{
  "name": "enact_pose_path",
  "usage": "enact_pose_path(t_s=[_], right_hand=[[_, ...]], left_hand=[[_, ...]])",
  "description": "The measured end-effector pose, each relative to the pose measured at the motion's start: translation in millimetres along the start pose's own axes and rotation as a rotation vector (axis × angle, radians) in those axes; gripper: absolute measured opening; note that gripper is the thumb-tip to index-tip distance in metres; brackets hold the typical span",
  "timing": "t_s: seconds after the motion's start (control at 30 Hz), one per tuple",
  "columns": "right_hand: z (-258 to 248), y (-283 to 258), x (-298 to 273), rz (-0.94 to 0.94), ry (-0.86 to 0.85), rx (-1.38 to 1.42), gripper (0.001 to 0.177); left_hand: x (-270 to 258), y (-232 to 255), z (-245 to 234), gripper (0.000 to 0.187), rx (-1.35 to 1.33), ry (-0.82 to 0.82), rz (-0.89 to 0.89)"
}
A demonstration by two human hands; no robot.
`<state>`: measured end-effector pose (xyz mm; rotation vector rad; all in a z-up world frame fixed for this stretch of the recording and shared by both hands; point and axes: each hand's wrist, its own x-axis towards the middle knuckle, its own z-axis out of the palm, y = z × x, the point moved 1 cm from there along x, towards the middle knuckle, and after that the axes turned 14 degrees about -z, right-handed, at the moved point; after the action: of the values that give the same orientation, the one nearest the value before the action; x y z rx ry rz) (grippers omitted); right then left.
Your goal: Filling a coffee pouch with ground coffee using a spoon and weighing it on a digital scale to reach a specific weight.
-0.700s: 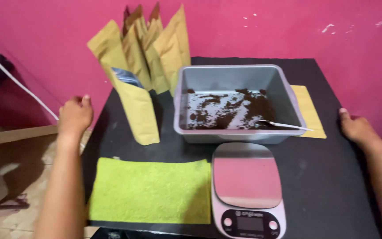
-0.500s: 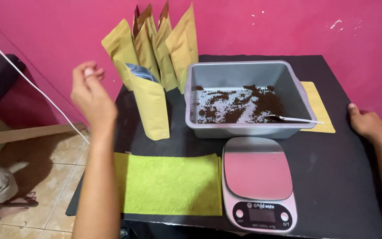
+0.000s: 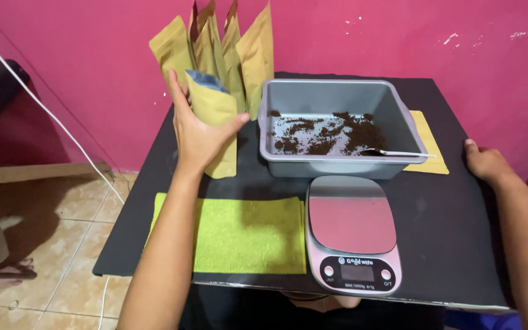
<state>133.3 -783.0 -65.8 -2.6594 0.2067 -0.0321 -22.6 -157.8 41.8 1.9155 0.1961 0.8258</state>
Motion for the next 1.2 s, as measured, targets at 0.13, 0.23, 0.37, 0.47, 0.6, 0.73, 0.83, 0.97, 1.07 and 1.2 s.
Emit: enact_pose_path(t_s=[0.13, 0.23, 0.37, 0.47, 0.6, 0.73, 0.83, 0.97, 1.07, 1.2], right_hand=[[12, 31, 21, -0.094, 0.037, -0.03, 0.087], [11, 29, 24, -0.069, 0.03, -0.043, 0.086], [21, 47, 43, -0.098, 0.049, -0.041, 0.089], [25, 57, 46, -0.15, 0.023, -0.132, 0.095], [19, 48, 35, -0.236, 0.026, -0.16, 0.091], [0, 4, -14, -0.105, -0.019, -0.034, 0.074], [9, 17, -1, -0.108, -0.023, -0.056, 0.073], [11, 28, 11, -0.151, 0.011, -0.107, 0.078], [8, 19, 3, -0.127, 0.001, -0.078, 0.077], [11, 23, 8, -0.164, 0.012, -0.042, 0.075]], left_hand=[[-5, 0, 2, 0.115, -0.093, 0.1, 0.0], [-10, 9, 0, 0.095, -0.116, 0.163, 0.129], [-17, 12, 1, 0.088, -0.15, 0.187, 0.257], [-22, 17, 4, 0.086, -0.174, 0.183, 0.305], [-21, 15, 7, 0.088, -0.148, 0.174, 0.348], [-28, 15, 14, 0.088, -0.135, 0.132, 0.298], [-32, 14, 17, 0.089, -0.153, 0.103, 0.259], [-31, 14, 18, 0.106, -0.15, 0.077, 0.23], [-29, 11, 18, 0.114, -0.147, 0.061, 0.218], [-30, 13, 14, 0.106, -0.152, 0.083, 0.194]])
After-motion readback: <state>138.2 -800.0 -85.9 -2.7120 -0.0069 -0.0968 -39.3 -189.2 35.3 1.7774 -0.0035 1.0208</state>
